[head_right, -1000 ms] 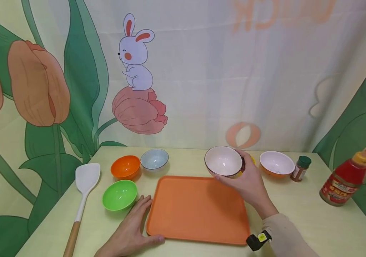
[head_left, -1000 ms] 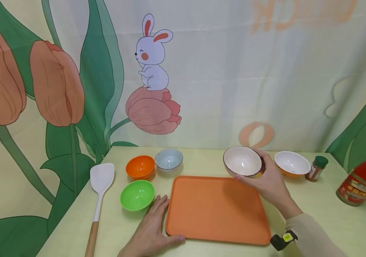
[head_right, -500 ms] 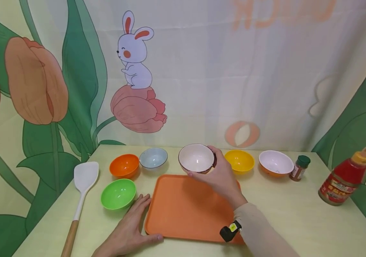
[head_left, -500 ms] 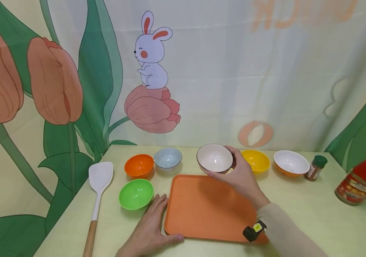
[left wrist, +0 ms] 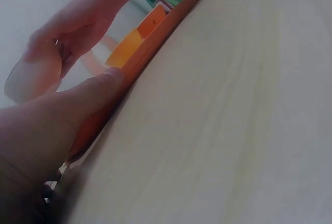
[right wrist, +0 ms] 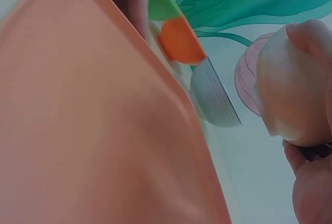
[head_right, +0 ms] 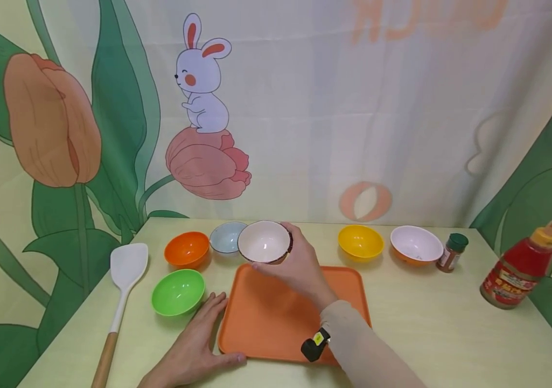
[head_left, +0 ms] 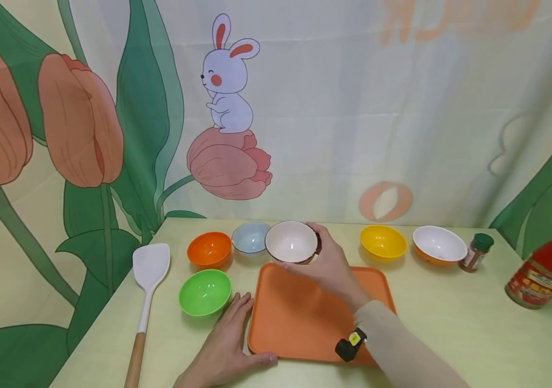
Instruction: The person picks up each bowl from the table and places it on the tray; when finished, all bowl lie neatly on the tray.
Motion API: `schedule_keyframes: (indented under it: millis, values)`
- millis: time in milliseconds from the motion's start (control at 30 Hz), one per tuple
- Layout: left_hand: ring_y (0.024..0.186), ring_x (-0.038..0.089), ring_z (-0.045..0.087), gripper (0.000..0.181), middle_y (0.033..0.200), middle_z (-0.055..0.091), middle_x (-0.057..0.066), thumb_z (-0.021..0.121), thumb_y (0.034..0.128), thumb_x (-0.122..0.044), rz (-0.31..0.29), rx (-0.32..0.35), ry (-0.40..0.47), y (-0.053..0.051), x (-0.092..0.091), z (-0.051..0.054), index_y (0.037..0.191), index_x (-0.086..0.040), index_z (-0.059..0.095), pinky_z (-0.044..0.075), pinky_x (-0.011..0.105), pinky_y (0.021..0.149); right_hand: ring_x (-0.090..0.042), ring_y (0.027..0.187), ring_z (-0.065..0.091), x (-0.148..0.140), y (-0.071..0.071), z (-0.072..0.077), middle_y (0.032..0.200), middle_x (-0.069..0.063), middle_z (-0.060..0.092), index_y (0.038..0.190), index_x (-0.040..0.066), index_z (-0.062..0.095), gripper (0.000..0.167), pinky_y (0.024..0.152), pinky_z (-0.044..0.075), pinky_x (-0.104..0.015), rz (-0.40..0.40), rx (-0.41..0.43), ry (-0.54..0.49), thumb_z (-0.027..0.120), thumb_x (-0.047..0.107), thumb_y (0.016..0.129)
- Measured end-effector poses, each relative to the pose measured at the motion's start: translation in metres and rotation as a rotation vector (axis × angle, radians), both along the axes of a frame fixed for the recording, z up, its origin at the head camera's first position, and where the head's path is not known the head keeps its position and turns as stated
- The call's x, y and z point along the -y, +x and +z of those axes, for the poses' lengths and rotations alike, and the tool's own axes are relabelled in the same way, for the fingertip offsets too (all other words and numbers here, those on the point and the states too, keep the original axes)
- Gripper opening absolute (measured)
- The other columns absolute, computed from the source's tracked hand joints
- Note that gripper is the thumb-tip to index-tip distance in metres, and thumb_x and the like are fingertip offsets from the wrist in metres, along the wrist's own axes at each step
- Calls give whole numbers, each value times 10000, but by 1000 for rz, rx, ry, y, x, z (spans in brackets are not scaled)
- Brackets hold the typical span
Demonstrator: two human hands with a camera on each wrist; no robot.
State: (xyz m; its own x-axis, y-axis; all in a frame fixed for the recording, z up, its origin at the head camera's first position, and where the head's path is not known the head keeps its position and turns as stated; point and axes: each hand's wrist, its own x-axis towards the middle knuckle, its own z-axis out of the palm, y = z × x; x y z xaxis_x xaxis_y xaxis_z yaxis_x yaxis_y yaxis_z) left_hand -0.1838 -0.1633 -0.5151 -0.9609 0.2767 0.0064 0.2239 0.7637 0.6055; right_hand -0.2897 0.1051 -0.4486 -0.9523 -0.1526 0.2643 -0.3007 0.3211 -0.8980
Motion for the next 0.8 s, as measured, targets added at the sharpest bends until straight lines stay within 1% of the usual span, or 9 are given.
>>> schedule_keyframes:
  millis: [167,300,533,800]
  values:
    - [1716,384,188,1358,1823,308,120,829,750,-883,-18,-32,3,0,1,0,1726,-58,367,251,638,1367,-291,1423,586,13,-1,-4,1584,-27,575,1638,164,423,1092,1193,556,-523,40,6,-11,1049,408,777]
    - [1713,394,197,1345,1818,313,136,844,760,-856,-31,-45,7,2,2,0,1721,-42,371,255,636,1366,-288,1399,607,20,1,-9,1570,-41,594,1624,148,443,1084,1174,570,-518,58,26,-14,1058,388,764]
    - [1715,391,189,1344,1824,300,134,824,770,-870,-34,-41,3,3,3,-1,1723,-41,364,256,634,1366,-275,1375,621,28,1,-21,1545,-35,618,1608,139,470,1088,1161,575,-520,63,49,-6,1068,411,741]
    - [1712,397,196,1331,1818,311,145,829,776,-859,-50,-86,11,2,4,-3,1711,-25,382,262,629,1366,-263,1364,621,36,-1,-30,1523,-27,632,1602,138,486,1094,1178,558,-516,43,75,42,1068,448,728]
